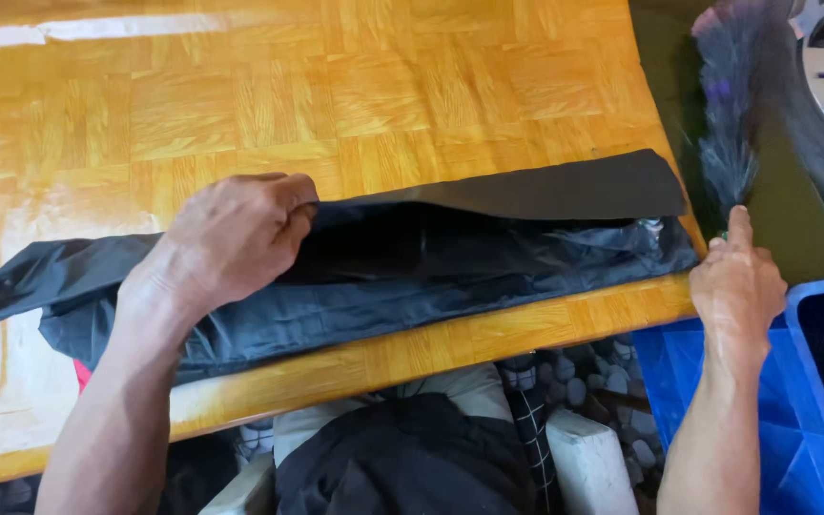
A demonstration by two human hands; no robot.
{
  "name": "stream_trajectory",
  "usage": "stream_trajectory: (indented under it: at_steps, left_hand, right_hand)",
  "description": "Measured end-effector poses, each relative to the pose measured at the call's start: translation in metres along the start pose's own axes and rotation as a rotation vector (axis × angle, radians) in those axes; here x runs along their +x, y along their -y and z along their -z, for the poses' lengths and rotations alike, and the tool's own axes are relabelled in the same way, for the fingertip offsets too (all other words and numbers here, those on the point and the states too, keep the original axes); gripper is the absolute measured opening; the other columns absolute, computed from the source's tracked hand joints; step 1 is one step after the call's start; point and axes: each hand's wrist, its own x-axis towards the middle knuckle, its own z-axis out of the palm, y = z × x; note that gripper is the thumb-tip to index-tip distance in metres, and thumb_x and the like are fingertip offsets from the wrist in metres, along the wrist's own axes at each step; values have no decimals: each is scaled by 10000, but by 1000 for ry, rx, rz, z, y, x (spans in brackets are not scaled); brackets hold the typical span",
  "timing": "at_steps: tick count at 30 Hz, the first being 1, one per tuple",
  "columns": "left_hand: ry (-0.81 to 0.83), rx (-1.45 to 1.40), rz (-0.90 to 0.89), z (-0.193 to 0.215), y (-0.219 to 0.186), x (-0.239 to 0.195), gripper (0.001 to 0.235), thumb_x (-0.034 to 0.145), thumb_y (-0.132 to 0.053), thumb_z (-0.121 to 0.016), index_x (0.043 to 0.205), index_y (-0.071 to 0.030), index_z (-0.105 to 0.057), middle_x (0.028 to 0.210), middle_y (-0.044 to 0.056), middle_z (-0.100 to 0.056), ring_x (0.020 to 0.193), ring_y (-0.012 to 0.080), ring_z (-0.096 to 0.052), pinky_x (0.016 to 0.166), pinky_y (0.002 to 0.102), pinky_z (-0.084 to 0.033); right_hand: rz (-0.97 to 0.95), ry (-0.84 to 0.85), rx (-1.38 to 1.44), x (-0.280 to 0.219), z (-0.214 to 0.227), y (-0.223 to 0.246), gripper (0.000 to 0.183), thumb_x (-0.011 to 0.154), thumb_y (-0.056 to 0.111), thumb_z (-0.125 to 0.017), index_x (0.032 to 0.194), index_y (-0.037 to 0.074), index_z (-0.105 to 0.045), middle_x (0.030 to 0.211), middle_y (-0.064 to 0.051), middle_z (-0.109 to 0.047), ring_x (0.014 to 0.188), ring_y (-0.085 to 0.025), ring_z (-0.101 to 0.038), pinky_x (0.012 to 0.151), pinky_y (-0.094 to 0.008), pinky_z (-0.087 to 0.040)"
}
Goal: The person folds a large black tarp on a wooden table. They use a feather duster to smooth the fabric, then fold it into a compact roll and place it into a small black drawstring bag.
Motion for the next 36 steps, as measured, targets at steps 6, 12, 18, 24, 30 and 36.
stream_trajectory:
  at_steps: [6,12,18,24,30,36]
  left_hand:
    - [-110,222,-21,10,2,32,282,1081,-10,-353,939,-61,-591,710,77,-593,570,284,-567,862,490,-459]
    - [-705,463,-144,-68,97,135,307,766,-44,-687,1070,-54,-730,1234,233,-586,1301,473,-495,1099,854,-76]
    - [-758,324,-39,-85,20,40,692,947,-379,-744,1484,-17,-501,1511,249,-504,1421,448,-438,1082,677,-377]
    - [-649,162,143,-118,30,-8,1156,797,-943,-432,1606,-118,-419,1608,315,-393,1470,592,-271,1026,875,-94]
    - [-409,105,298,-113,38,2,1192,721,-993,-383,1587,-175,-398,1640,153,-346,1467,514,-253,983,883,-156]
    - [-518,175,251,-121,41,0,1155,750,-991,-364,1554,-166,-449,1599,144,-411,1421,511,-326,958,861,-228]
  right_hand:
    - [-69,93,53,1,15,9,568,1081,207,-489,1645,143,-447,1023,-361,-724,918,-576,-693,743,-633,-517]
    - [-55,-31,232,1,-3,-12,548,1115,201,-443,1653,99,-427,1425,-283,-612,1067,-610,-619,872,-599,-469]
    - [227,-408,278,-63,36,24,514,1086,-16,-597,1594,-81,-550,1355,-359,-693,1081,-535,-674,873,-546,-515]
    - [523,-102,499,-139,85,130,573,1088,131,-616,1619,240,-431,870,-55,-533,538,-194,-447,441,-364,-408]
    - [685,352,132,-157,103,189,716,960,124,-433,1626,359,-318,901,-125,-502,542,-434,-653,511,-603,-531]
    - [92,501,-82,-106,114,120,702,1019,261,-440,1676,418,-253,1161,-202,-641,873,-483,-732,737,-570,-605]
